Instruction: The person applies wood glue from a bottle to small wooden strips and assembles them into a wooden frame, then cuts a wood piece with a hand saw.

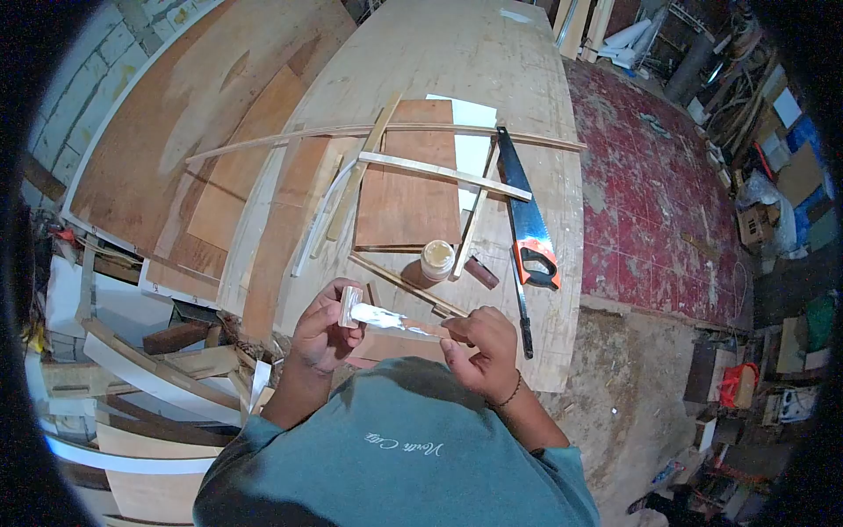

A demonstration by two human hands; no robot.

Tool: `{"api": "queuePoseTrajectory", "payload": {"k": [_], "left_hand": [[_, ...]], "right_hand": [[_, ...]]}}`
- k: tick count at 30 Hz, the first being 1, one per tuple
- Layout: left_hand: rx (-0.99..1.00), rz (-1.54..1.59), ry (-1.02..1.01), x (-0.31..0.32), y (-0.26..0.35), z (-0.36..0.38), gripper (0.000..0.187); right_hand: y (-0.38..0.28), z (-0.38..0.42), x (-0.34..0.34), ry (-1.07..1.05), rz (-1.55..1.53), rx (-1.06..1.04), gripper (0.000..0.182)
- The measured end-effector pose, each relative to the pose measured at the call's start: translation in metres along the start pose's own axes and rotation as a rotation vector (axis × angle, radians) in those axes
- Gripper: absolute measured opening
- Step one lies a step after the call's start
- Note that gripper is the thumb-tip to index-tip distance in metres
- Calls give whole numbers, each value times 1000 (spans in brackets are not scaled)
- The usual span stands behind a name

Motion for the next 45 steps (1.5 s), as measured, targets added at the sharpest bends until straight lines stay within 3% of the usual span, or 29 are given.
{"api": "queuePoseTrajectory", "payload": {"k": [6, 9, 12, 16, 21, 28, 31, 35, 37, 41, 42, 44, 45], "left_hand": [[-108, 69, 26, -1, -14, 1, 35], [-184, 93, 76, -3, -27, 3, 37], [-201, 277, -46, 7, -33, 3, 36], [-278, 176, 57, -5, -41, 8, 30], [-283, 167, 21, -2, -43, 8, 29], [-260, 241, 19, 0, -41, 3, 39], [-244, 242, 31, 1, -40, 3, 46], [-234, 232, 15, 1, -39, 3, 42], [-268, 232, 63, -4, -42, 4, 39], [-237, 216, 73, -6, -38, 5, 30], [-200, 257, -33, 3, -38, 1, 28], [-240, 207, 5, 0, -41, 2, 28], [-277, 156, 43, -4, -43, 3, 29]], "right_hand": [[0, -1, 8, 58, -176, 134, 17], [-8, -11, 20, -67, -218, 161, 16], [-20, -15, 30, -119, -228, -65, 17], [-16, -16, 29, -98, -179, -22, 17], [-4, -13, 20, -20, -160, 121, 18], [-21, -16, 30, -232, -246, -38, 14], [-23, -17, 26, -172, -238, -61, 14], [-13, -16, 25, -95, -190, -40, 19], [-8, -15, 19, -46, -83, 80, 14], [0, -9, 16, -36, -163, 78, 14], [-3, -11, 20, -79, -148, 17, 15], [-9, -11, 24, -118, -130, -44, 15], [-2, -10, 19, -49, -103, 62, 15]]}}
Point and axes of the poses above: each hand's wrist, its own z-axis away from the middle knuckle, its own x-axis out of the palm, y = z × x, the point moved 8 cm from there along -z, towards the middle knuckle, and after that the axes turned 2 degrees about x, right-handed, at the moved point
